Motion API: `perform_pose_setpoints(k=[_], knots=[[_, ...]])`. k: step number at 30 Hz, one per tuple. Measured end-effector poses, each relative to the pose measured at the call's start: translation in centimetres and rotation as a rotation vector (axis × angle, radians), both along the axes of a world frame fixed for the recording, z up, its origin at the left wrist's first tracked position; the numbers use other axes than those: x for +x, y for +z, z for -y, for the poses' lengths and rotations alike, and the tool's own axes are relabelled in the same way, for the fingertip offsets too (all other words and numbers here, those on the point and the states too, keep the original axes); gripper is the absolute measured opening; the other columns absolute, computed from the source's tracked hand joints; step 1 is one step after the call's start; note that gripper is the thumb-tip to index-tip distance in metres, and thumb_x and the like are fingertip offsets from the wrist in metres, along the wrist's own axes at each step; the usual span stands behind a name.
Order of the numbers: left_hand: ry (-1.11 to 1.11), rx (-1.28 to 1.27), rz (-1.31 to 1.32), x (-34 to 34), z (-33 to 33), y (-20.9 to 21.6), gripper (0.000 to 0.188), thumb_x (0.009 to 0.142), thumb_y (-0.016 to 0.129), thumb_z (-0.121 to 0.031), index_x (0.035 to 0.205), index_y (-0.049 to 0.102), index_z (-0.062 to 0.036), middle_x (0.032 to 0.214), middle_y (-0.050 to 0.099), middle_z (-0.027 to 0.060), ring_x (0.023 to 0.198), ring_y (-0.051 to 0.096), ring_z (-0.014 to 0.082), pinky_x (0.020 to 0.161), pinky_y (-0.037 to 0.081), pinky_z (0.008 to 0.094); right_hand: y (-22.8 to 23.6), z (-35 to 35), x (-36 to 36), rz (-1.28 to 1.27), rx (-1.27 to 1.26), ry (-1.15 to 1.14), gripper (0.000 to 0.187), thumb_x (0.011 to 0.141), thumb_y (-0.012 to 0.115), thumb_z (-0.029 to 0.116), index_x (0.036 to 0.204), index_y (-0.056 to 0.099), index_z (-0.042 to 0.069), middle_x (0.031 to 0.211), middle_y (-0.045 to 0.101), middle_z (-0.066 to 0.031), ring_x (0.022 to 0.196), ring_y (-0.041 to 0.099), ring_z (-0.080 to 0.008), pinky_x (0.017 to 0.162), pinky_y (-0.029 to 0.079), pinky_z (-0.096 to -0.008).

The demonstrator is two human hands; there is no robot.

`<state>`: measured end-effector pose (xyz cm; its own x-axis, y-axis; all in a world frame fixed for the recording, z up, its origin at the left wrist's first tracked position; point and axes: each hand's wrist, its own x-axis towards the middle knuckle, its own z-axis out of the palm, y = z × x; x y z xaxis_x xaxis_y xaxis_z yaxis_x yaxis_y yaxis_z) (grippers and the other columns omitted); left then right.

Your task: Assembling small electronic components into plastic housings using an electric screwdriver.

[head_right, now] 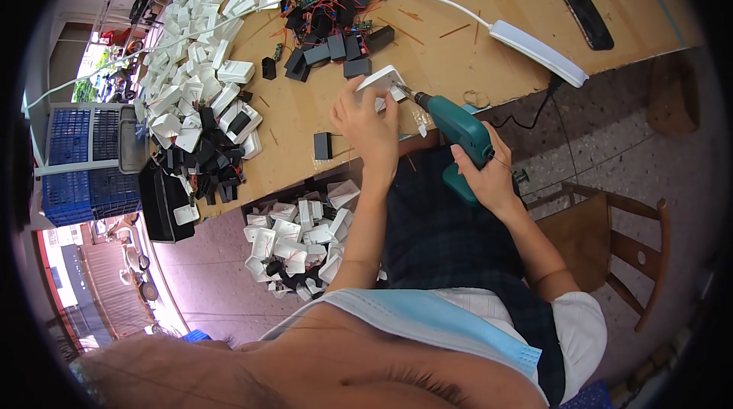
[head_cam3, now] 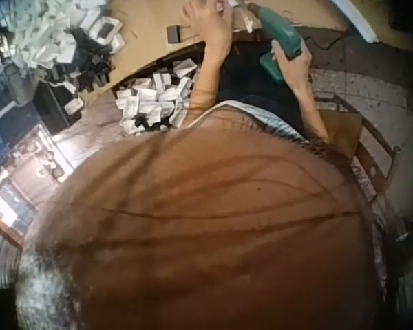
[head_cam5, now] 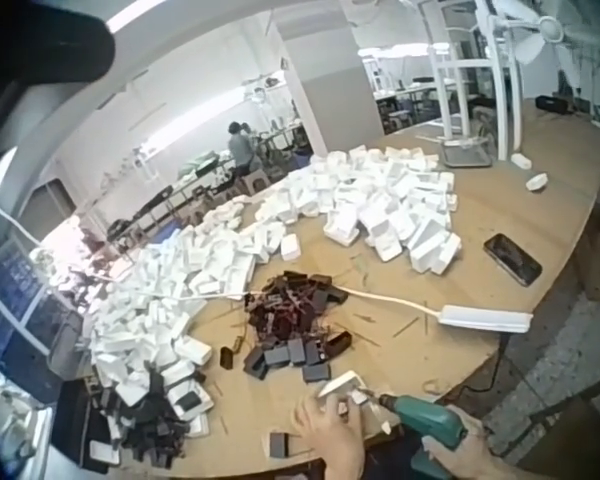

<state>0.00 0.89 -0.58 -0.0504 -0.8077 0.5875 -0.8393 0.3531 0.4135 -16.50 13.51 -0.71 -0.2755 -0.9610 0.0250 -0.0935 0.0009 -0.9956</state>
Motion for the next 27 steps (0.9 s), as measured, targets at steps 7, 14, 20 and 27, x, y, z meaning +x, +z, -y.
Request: perform_pose_setpoints(k=[7, 14, 20, 27], knots=[[0.006, 0.005, 0.010, 0.1, -0.1, 0.3, 0.012, 0.078, 0.076, -0.007, 0.085, 0.065, -0.0071, 0.122, 0.059, 0.0092, 0.118, 0.054, 0.0303, 0.107, 0.033, 0.0515, 0.7, 0.3, 0.4, 0.023, 0.033, 0.006, 0.021, 0.098, 0.065, 0.009, 0.115, 0.061, -0.003, 0.079, 0.063, -0.0045, 0.064, 0.059, -0.0090, 0.059, 0.048, -0.0247], [0.024, -0.002, 0.028, -0.3, 0.0, 0.4, 0.012, 0.078, 0.075, -0.007, 0.085, 0.066, -0.0080, 0.121, 0.059, 0.0091, 0.116, 0.055, 0.0298, 0.107, 0.032, 0.0534, 1.1, 0.4, 0.7, 0.050, 0.018, -0.021, 0.018, 0.099, 0.064, 0.010, 0.111, 0.062, -0.003, 0.078, 0.063, -0.0046, 0.063, 0.059, -0.0095, 0.058, 0.048, -0.0248], [0.022, -0.005, 0.028, -0.3, 0.0, 0.3, 0.013, 0.077, 0.076, -0.008, 0.085, 0.066, -0.0081, 0.121, 0.059, 0.0091, 0.116, 0.055, 0.0300, 0.106, 0.032, 0.0533, 1.4, 0.5, 0.8, 0.042, 0.026, -0.018, 0.016, 0.101, 0.062, 0.011, 0.107, 0.064, -0.004, 0.076, 0.063, -0.0048, 0.062, 0.059, -0.0098, 0.058, 0.048, -0.0248], [0.026, 0.007, 0.021, -0.3, 0.1, 0.3, 0.014, 0.076, 0.076, -0.008, 0.086, 0.066, -0.0080, 0.121, 0.059, 0.0095, 0.116, 0.054, 0.0306, 0.106, 0.032, 0.0534, 1.6, 0.4, 0.9, 0.055, 0.038, -0.012, 0.017, 0.101, 0.061, 0.011, 0.108, 0.064, -0.004, 0.077, 0.063, -0.0049, 0.062, 0.059, -0.0099, 0.058, 0.048, -0.0253]])
